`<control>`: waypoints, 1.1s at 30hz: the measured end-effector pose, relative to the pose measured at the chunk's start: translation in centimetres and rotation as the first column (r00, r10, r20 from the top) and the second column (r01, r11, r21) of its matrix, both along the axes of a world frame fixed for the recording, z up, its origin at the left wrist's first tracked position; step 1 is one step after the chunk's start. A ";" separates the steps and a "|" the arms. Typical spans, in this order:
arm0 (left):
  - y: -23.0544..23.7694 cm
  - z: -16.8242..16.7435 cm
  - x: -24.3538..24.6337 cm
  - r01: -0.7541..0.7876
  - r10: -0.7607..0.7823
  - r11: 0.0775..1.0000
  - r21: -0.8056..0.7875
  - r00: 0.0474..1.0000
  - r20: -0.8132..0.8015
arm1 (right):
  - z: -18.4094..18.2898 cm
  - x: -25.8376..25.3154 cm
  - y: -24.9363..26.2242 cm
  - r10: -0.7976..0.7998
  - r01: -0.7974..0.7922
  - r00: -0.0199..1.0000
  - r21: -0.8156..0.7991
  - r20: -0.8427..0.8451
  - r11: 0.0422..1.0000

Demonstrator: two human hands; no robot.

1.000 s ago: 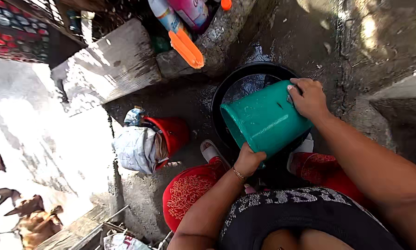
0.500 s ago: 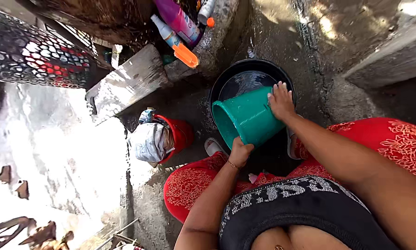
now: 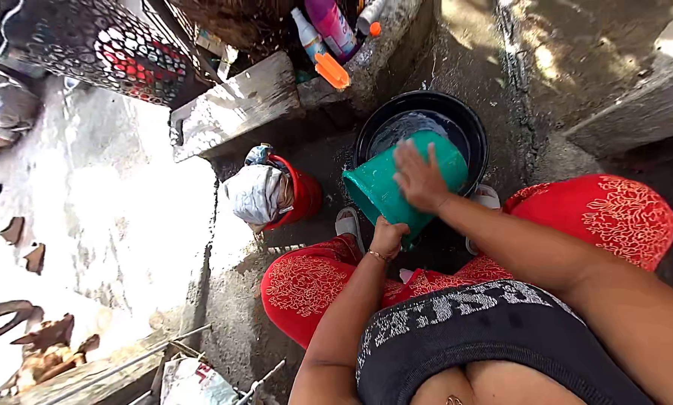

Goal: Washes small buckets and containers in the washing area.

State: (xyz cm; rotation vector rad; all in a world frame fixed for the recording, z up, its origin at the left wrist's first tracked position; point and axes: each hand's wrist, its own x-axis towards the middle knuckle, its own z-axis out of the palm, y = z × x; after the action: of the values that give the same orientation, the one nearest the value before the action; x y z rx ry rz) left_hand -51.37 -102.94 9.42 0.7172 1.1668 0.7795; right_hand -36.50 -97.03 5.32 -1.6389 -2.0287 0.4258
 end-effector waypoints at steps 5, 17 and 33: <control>0.0 -0.3 -1.0 0.071 -0.070 0.997 0.039 0.997 -0.014 | 0.7 -1.4 -1.1 0.199 -0.199 0.980 0.005 -0.008 0.980; 1.0 -0.8 -2.6 0.120 -0.122 0.991 0.053 0.992 0.026 | 1.5 -4.0 -2.3 0.231 -0.231 0.973 0.042 0.013 0.972; 3.2 -0.9 -4.0 0.267 -0.269 0.963 0.043 0.963 0.027 | 1.9 -2.6 -3.0 0.335 -0.335 0.942 0.029 0.006 0.942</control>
State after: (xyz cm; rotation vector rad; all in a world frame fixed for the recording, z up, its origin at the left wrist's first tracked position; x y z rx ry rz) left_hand -55.35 -99.69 8.50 0.8718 1.0016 0.5846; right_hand -39.06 -100.07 7.18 -1.2742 -2.3106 0.5092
